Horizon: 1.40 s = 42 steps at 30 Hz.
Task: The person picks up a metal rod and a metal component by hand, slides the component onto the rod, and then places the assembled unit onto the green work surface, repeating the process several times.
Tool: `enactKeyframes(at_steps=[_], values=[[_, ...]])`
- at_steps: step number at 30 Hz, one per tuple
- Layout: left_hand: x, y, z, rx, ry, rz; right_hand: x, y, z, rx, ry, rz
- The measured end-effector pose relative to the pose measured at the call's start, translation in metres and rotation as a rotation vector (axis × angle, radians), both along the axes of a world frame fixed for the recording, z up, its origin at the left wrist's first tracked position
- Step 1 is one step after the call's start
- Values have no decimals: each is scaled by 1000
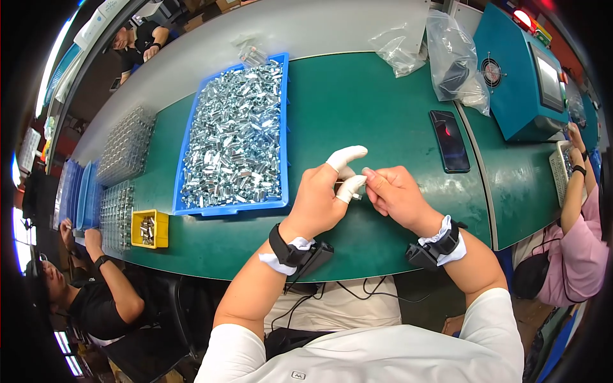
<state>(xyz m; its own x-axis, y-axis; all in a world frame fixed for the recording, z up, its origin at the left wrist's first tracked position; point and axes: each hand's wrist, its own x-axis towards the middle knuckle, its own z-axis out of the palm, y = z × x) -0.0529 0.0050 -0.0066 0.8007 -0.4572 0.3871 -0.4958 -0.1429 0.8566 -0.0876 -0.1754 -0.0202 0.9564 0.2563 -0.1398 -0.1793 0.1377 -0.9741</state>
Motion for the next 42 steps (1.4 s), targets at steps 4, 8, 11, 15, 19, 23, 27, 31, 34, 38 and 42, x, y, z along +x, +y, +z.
enactKeyframes(at_steps=[4,8,11,15,19,23,27,31,34,38,42], values=[[3,-2,-2,36,-59,22,2,2,-2,-24,-37,-50],[1,8,11,92,-25,84,1,-1,-1,-177,-198,-155],[24,35,11,-88,41,351,4,-6,3,-380,-412,-299],[46,60,12,136,-334,566,11,-17,6,-147,-257,-324],[32,29,10,251,-34,271,12,-15,2,-186,-259,-296],[29,-13,-3,434,-188,3,12,-14,5,-144,-245,-308],[33,-18,-8,529,-231,-73,13,-15,2,-147,-295,-292],[34,-2,4,332,81,-1,12,-15,-1,-141,-240,-287],[27,5,8,-44,369,62,10,-15,3,-192,-297,-245],[21,6,8,-451,564,20,2,-12,8,-342,-391,-253],[14,-2,8,-513,653,-19,7,-8,5,-368,-458,-301]])
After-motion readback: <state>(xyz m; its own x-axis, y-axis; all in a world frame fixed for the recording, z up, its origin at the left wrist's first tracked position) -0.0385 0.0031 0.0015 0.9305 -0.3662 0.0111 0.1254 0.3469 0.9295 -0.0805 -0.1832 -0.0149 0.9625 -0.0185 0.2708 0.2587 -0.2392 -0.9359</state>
